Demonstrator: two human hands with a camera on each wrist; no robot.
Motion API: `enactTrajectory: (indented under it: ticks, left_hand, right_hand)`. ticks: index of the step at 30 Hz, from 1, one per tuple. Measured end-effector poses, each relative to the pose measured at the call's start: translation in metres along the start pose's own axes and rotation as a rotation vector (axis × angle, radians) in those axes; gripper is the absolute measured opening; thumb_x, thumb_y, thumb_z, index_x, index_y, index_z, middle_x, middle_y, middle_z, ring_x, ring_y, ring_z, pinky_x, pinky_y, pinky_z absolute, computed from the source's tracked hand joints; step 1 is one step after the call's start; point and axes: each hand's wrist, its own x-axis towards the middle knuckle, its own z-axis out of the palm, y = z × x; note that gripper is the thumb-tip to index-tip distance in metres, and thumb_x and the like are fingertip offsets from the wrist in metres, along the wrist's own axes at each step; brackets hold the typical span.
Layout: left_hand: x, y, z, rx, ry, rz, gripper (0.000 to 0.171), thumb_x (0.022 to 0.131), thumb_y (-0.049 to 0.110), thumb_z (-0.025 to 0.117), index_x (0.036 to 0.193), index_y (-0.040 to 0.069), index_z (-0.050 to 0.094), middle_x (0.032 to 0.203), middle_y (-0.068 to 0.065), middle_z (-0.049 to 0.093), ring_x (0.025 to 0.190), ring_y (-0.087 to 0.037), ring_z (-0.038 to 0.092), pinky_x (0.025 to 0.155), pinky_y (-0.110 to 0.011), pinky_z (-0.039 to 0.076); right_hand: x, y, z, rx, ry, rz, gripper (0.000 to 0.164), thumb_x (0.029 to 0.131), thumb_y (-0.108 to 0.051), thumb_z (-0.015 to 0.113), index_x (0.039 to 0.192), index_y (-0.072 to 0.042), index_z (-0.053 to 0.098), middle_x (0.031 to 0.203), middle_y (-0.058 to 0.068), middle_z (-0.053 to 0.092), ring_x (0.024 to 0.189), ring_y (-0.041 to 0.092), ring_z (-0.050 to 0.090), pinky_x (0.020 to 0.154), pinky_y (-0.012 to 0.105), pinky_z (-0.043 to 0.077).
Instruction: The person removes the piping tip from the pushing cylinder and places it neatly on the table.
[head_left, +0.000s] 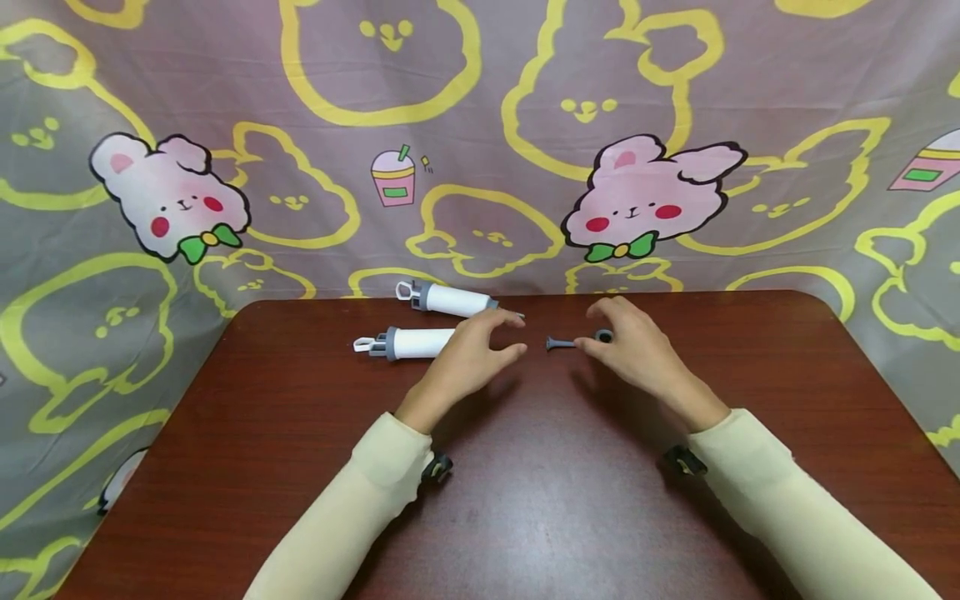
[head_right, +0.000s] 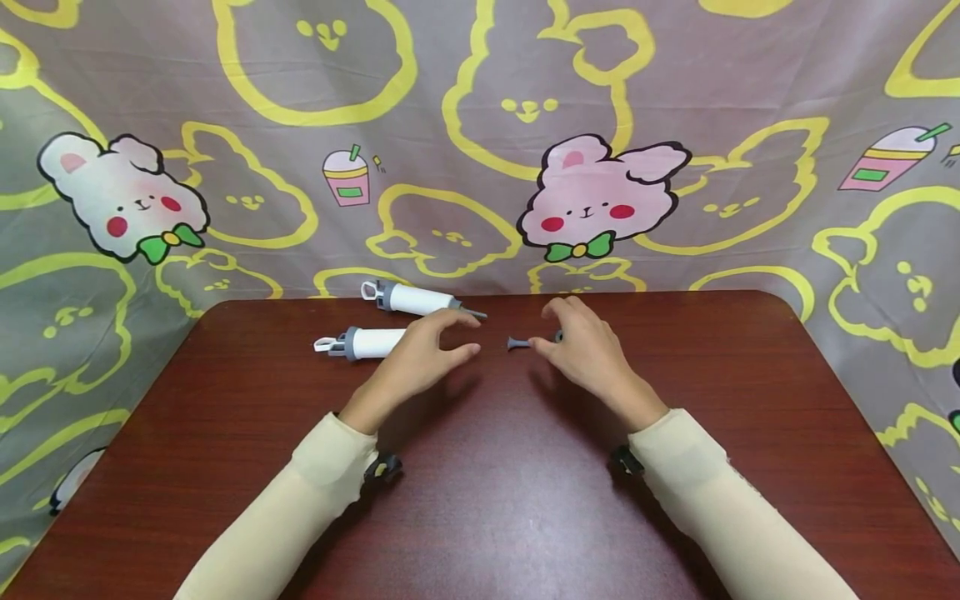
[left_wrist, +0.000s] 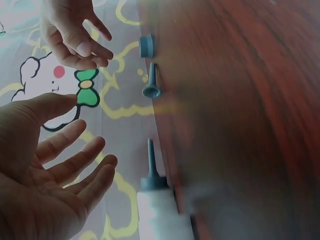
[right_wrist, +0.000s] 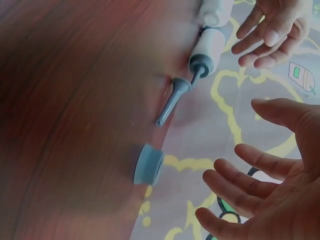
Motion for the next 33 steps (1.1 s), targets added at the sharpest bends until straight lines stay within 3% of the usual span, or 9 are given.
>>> enactTrajectory:
  ticks: [3,6,10,12,23,33]
  left_hand:
    - [-0.004,-0.005,-0.007,0.01,0.012,-0.008,0.033,0.097,0.023,0.076,0.128,0.011,0.071,0.136,-0.005,0.068,0.138,-0.023,0.058,0.116,-0.044,0.045]
    - [-0.008,-0.012,-0.015,0.02,0.026,-0.016,0.034,0.097,0.023,0.076,0.128,0.011,0.071,0.133,-0.007,0.068,0.116,-0.025,0.066,0.104,-0.041,0.05]
    - [-0.011,-0.019,-0.026,0.026,0.042,-0.028,0.034,0.096,0.022,0.076,0.128,0.011,0.07,0.134,-0.008,0.068,0.109,-0.03,0.066,0.099,-0.043,0.051]
    - [-0.012,-0.022,-0.031,0.028,0.053,-0.031,0.033,0.096,0.021,0.076,0.127,0.011,0.071,0.135,-0.008,0.068,0.125,-0.033,0.063,0.108,-0.047,0.049]
    - [-0.021,-0.041,-0.064,0.088,0.066,-0.035,0.032,0.097,0.018,0.074,0.127,0.006,0.07,0.131,-0.011,0.068,0.131,-0.033,0.061,0.11,-0.049,0.048]
    - [-0.016,-0.064,-0.085,0.145,0.046,-0.079,0.038,0.099,0.018,0.073,0.134,0.006,0.067,0.139,-0.012,0.065,0.138,-0.035,0.056,0.112,-0.054,0.046]
  right_hand:
    - [0.003,-0.004,0.003,0.006,-0.005,-0.005,0.045,0.095,-0.024,0.076,0.128,0.003,0.063,0.13,0.024,0.063,0.104,0.038,0.061,0.09,0.054,0.05]
    - [0.007,-0.009,0.009,0.017,-0.002,-0.014,0.044,0.094,-0.024,0.077,0.127,0.003,0.064,0.129,0.024,0.064,0.104,0.038,0.062,0.09,0.053,0.05]
    - [0.012,-0.015,0.017,0.031,-0.003,-0.034,0.043,0.093,-0.022,0.078,0.126,0.003,0.064,0.128,0.024,0.065,0.118,0.042,0.061,0.1,0.058,0.048]
    - [0.015,-0.017,0.02,0.037,-0.009,-0.041,0.043,0.093,-0.022,0.078,0.126,0.003,0.064,0.128,0.024,0.065,0.12,0.043,0.061,0.101,0.059,0.048]
    - [0.026,-0.028,0.032,0.046,-0.013,-0.067,0.042,0.093,-0.019,0.079,0.125,0.004,0.064,0.127,0.024,0.067,0.122,0.042,0.062,0.103,0.058,0.049]
    - [0.038,-0.033,0.039,0.065,-0.03,-0.087,0.041,0.093,-0.019,0.078,0.123,0.004,0.064,0.127,0.024,0.068,0.127,0.042,0.06,0.11,0.055,0.046]
